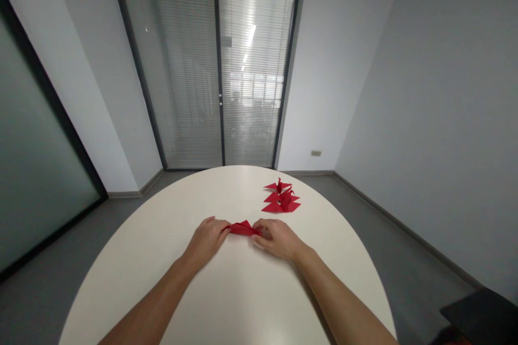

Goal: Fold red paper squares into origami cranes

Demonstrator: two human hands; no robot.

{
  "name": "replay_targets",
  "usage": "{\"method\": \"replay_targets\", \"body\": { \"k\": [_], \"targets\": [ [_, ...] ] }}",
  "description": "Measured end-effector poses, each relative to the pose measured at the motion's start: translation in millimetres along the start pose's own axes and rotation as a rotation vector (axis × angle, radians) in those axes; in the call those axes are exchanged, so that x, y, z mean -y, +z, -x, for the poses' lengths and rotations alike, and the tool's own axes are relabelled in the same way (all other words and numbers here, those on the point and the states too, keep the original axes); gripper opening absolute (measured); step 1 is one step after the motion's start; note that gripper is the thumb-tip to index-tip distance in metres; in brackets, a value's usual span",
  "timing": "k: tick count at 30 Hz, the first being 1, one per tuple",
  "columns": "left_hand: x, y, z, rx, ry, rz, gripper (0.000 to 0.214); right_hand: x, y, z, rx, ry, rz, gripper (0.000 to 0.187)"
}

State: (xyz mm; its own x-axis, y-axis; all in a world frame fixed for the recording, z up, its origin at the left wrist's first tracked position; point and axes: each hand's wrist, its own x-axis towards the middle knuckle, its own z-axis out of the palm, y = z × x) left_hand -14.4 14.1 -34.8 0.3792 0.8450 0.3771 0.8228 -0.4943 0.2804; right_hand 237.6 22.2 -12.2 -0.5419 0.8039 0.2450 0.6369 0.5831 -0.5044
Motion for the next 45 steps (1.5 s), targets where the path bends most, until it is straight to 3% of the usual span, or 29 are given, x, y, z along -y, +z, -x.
{"method": "replay_targets", "body": {
  "k": [5, 12, 17, 21, 24, 27, 29, 36, 39, 42, 45],
  "targets": [
    [-1, 0.9, 2, -0.077, -0.038, -0.028, 0.023, -3, 5, -4, -0.042, 0.001, -0.076, 0.020],
    [-7, -4.8, 4, -0.163, -0.109, -0.003, 0.027, -7, 8, -10, -0.096, 0.045, -0.402, 0.026],
    [-9, -6.1, 4, -0.147, -0.225, 0.020, 0.034, -9, 10, -13, -0.054, 0.112, -0.649, 0.033],
    [-7, -3.7, 4, -0.084, -0.295, 0.046, 0.040, -18, 17, -15, 0.005, 0.233, -0.708, 0.033],
    [-5, -1.7, 4, -0.091, -0.273, 0.003, 0.040, -27, 25, -16, 0.011, 0.339, -0.672, 0.031],
    [-5, 0.2, 4, -0.204, -0.130, -0.022, 0.039, -35, 33, -16, 0.012, 0.405, -0.607, 0.030],
    [-9, 2.6, 4, -0.215, -0.051, 0.019, 0.037, -38, 36, -16, 0.007, 0.411, -0.570, 0.029],
    [-19, 13.7, 13, 0.114, 0.059, 0.141, 0.041, -35, 33, -16, 0.026, 0.409, -0.503, 0.030],
    [-19, 11.3, 15, 0.155, 0.058, 0.143, 0.040, -27, 26, -15, 0.028, 0.420, -0.358, 0.029],
    [-19, 7.1, 15, 0.165, 0.063, 0.159, 0.039, -15, 15, -12, -0.075, 0.421, -0.055, 0.022],
    [-20, 3.9, 15, 0.147, 0.075, 0.179, 0.042, -4, 4, -9, -0.140, 0.219, 0.103, 0.029]
  ]
}}
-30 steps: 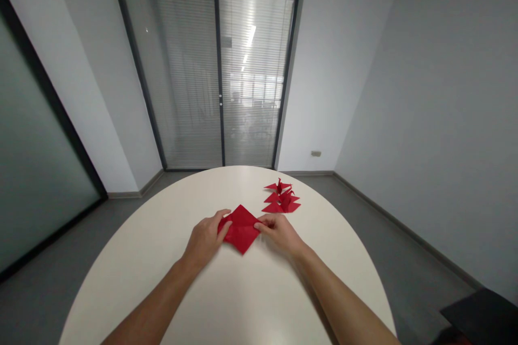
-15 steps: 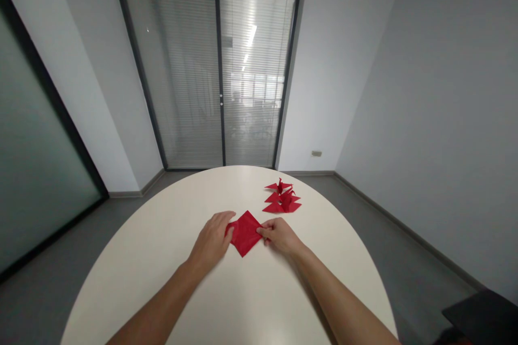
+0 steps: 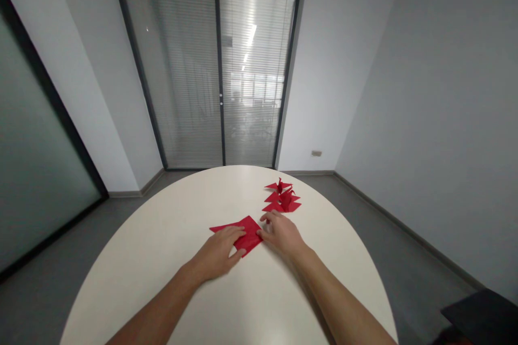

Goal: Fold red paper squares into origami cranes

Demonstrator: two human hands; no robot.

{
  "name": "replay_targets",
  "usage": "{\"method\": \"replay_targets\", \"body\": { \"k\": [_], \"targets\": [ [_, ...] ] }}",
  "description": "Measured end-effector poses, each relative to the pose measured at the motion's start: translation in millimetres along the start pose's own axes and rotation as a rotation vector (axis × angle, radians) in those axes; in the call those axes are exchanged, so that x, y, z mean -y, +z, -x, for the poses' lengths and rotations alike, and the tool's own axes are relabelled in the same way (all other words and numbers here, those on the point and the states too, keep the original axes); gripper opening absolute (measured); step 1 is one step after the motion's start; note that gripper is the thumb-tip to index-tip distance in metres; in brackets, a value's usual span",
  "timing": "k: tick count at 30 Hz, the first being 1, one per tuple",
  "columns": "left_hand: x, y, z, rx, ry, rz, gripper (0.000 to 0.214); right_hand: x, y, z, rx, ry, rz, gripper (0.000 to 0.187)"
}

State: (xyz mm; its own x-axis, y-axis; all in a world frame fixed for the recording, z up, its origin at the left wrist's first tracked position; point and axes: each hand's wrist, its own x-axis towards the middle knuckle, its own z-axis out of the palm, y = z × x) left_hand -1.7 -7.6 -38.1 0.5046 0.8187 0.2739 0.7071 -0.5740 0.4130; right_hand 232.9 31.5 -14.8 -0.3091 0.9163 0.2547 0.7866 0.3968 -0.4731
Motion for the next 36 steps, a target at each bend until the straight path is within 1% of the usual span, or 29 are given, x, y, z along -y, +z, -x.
{"method": "replay_targets", "body": {
  "k": [1, 3, 4, 6, 10, 13, 18, 22, 27, 30, 33, 36],
  "targets": [
    [-1, -0.9, 0, -0.005, 0.009, 0.007, 0.043, 2, -3, 1, 0.034, -0.115, -0.016, 0.031],
    [-2, -2.8, 2, -0.002, 0.024, 0.025, 0.046, 6, -6, 3, 0.146, -0.319, -0.080, 0.033],
    [-3, -4.0, 2, 0.003, 0.025, 0.032, 0.047, 6, -7, 4, 0.199, -0.384, -0.108, 0.033],
    [-4, -6.2, 3, 0.010, 0.013, 0.038, 0.047, 6, -6, 5, 0.252, -0.433, -0.136, 0.031],
    [-6, -8.8, 3, 0.027, -0.006, 0.026, 0.045, 2, -2, 5, 0.251, -0.408, -0.133, 0.018],
    [-5, -8.5, 2, 0.033, -0.007, 0.012, 0.042, -1, 0, 4, 0.240, -0.396, -0.133, 0.014],
    [0, -5.7, 0, 0.029, -0.035, 0.016, 0.039, -4, 3, 5, 0.198, -0.336, -0.108, 0.014],
    [3, -3.2, -2, 0.028, -0.055, 0.035, 0.030, -1, 2, 6, 0.204, -0.312, -0.098, 0.016],
    [3, -1.7, -4, -0.029, -0.049, 0.014, 0.025, 2, -3, 6, 0.202, -0.292, -0.098, 0.017],
    [2, -1.3, -5, -0.052, -0.052, 0.001, 0.024, 2, -2, 5, 0.184, -0.296, -0.129, 0.017],
    [3, -0.2, -5, -0.056, -0.069, -0.004, 0.025, 0, 3, 5, 0.148, -0.282, -0.158, 0.019],
    [4, 1.4, -4, -0.066, -0.091, -0.006, 0.036, -1, 8, 4, 0.124, -0.307, -0.157, 0.022]
  ]
}}
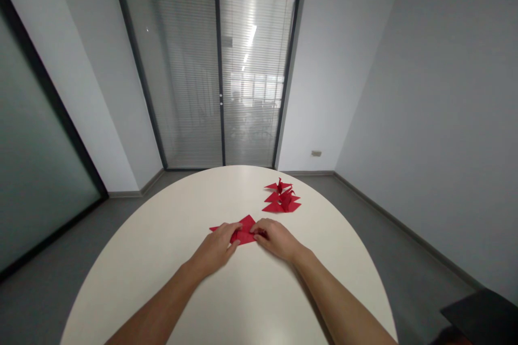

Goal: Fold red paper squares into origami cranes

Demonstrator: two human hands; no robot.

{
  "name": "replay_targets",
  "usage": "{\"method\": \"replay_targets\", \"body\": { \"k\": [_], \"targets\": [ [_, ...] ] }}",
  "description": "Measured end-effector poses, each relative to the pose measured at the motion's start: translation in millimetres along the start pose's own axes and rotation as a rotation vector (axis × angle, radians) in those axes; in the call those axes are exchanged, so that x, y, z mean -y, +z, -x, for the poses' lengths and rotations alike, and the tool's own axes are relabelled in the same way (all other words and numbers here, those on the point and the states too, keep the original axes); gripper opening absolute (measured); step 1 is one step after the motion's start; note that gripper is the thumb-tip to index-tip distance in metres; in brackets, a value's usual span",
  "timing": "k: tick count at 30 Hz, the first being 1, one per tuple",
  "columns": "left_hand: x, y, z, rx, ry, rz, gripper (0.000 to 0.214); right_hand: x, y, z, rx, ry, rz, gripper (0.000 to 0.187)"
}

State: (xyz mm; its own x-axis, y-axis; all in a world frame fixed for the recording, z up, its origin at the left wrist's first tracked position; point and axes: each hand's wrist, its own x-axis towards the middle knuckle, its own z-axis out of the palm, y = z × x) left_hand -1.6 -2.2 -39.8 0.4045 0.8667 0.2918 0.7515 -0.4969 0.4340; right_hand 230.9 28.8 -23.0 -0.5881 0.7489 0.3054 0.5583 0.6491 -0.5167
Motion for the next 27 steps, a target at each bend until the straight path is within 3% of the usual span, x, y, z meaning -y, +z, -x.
{"method": "replay_targets", "body": {
  "k": [7, 12, 16, 21, 27],
  "targets": [
    [-2, -0.4, -2, -0.004, 0.114, -0.029, 0.024, -5, 2, -1, 0.023, -0.117, 0.075, 0.027],
    [-2, -2.7, -5, -0.005, 0.135, -0.115, 0.026, -2, 0, -1, 0.038, -0.196, 0.097, 0.020],
    [-3, -3.0, -7, 0.002, 0.117, -0.241, 0.027, 2, -2, -3, 0.064, -0.239, 0.099, 0.011],
    [-9, -4.4, -8, -0.020, 0.058, -0.340, 0.026, 11, -3, -5, 0.142, -0.261, 0.038, 0.013],
    [-10, -7.0, -4, 0.007, 0.058, -0.275, 0.020, 13, -1, -3, 0.160, -0.217, -0.021, 0.040]
  ]
}}
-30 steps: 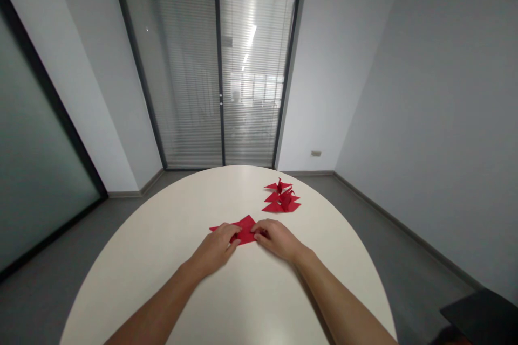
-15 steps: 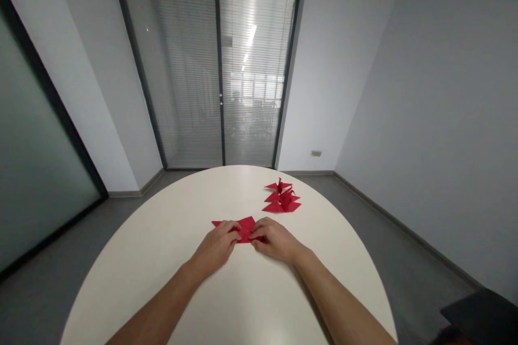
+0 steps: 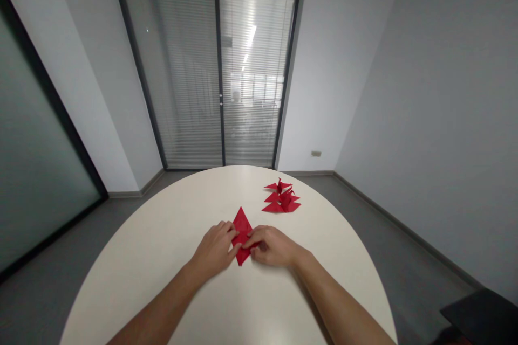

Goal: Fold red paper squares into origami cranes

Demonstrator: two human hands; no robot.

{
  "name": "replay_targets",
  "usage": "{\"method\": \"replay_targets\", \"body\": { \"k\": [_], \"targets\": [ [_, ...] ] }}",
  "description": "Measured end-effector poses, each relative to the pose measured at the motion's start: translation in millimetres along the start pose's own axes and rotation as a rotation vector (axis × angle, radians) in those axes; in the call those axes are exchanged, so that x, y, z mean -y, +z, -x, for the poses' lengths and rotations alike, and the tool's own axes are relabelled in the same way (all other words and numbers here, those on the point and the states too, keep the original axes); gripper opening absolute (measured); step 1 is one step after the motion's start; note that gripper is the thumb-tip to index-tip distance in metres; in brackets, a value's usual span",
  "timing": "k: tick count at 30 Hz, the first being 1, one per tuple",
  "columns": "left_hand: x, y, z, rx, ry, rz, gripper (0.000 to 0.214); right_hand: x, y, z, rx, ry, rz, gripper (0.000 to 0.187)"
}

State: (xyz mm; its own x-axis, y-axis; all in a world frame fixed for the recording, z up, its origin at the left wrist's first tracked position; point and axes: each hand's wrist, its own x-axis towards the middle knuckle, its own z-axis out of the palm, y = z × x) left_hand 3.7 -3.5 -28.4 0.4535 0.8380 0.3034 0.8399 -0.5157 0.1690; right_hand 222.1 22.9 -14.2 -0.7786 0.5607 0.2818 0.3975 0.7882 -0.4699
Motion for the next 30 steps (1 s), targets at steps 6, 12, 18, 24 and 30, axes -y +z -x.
{"method": "replay_targets", "body": {
  "k": [6, 12, 18, 24, 30],
  "targets": [
    [9, 3.0, 7, -0.002, 0.065, 0.069, 0.027, -14, -3, 8, -0.097, 0.082, 0.060, 0.055],
    [16, 1.5, 11, 0.025, 0.141, 0.130, 0.033, -19, -5, 11, -0.080, 0.105, 0.074, 0.046],
    [19, -3.0, 11, 0.037, 0.178, 0.183, 0.039, -18, -6, 10, -0.100, 0.063, 0.071, 0.023],
    [17, 1.6, 10, 0.071, 0.188, 0.252, 0.037, -17, -2, 7, -0.122, 0.054, 0.090, 0.019],
    [14, 1.3, 9, 0.096, 0.201, 0.289, 0.042, -19, 6, 6, -0.140, 0.122, 0.070, 0.021]
  ]
}}
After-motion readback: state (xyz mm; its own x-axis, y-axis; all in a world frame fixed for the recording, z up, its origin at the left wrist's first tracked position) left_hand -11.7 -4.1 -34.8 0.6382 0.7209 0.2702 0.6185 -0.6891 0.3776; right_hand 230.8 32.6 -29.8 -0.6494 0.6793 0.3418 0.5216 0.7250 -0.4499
